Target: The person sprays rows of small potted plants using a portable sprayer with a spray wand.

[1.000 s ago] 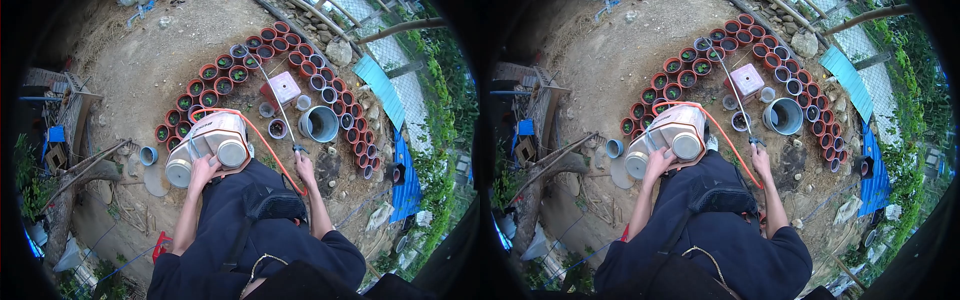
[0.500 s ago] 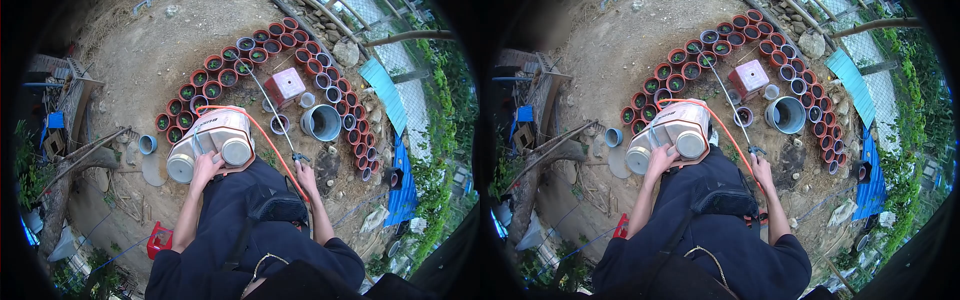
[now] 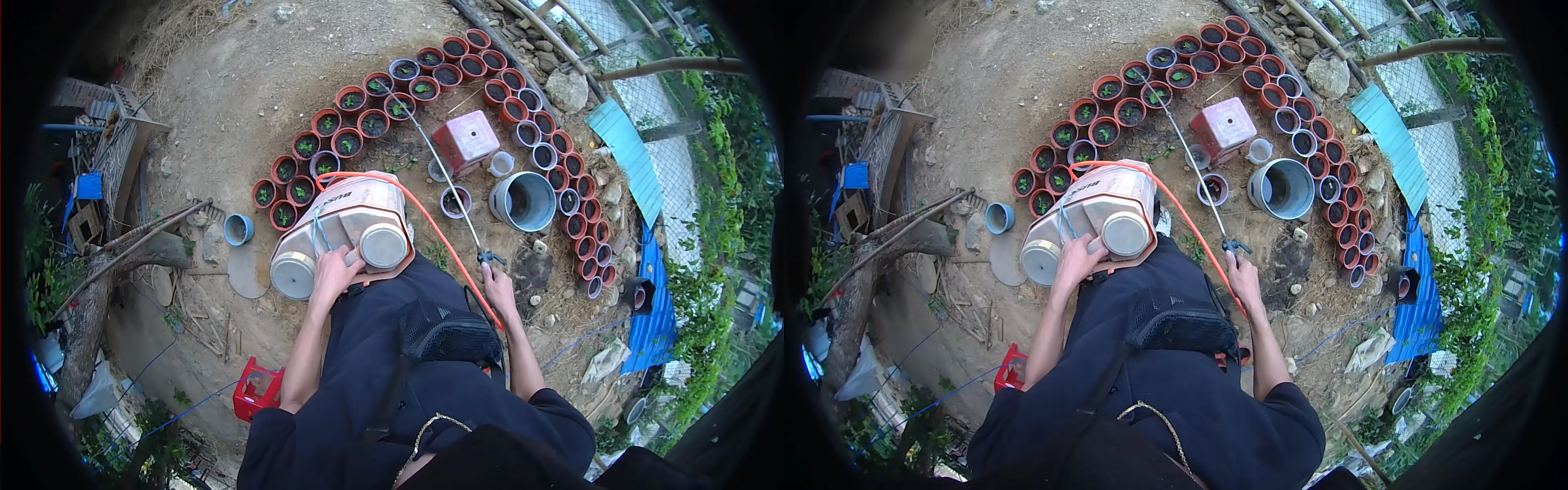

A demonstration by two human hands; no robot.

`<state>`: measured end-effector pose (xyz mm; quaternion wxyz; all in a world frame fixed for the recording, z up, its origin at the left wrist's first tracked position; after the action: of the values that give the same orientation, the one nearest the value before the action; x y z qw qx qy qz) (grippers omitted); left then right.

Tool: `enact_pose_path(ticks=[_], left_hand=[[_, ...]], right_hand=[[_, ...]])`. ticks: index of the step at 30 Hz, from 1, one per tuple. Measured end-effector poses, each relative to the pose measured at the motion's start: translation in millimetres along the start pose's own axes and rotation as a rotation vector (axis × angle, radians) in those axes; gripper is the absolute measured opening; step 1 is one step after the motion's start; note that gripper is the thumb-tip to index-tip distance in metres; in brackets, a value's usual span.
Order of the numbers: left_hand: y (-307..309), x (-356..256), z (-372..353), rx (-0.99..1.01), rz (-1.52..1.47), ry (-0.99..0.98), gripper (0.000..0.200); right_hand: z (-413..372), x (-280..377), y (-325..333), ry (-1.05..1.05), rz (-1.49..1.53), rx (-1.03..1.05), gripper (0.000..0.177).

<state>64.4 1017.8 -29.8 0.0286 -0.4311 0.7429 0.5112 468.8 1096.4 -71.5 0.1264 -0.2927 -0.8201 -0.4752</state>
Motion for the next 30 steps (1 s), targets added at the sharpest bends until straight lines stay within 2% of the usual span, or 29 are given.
enact_pose_path(ticks=[15,20,30], left_hand=[[1,0,-2,-0.038,-0.004,-0.009,0.042],[2,-1,-1,-0.035,-0.002,-0.009,0.043],[0,-2,-1,-0.057,0.031,-0.064,0.041]], right_hand=[[12,-3,-9,0.014,-0.017,0.004,0.06],[11,-10,-5,-0.059,0.039,0.056,0.059],[3,-13,22,0.054,0.024,0.083,0.057]])
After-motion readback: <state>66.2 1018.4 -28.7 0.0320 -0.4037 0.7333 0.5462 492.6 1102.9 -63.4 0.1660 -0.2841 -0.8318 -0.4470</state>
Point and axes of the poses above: each hand's wrist, its own z-axis towards the middle knuckle, its own y-axis out of the back of the hand, x = y × z, the point moved 6 cm from there along z, towards the middle knuckle, and after that the axes turned 7 degrees about -x, right-handed, at the moved point
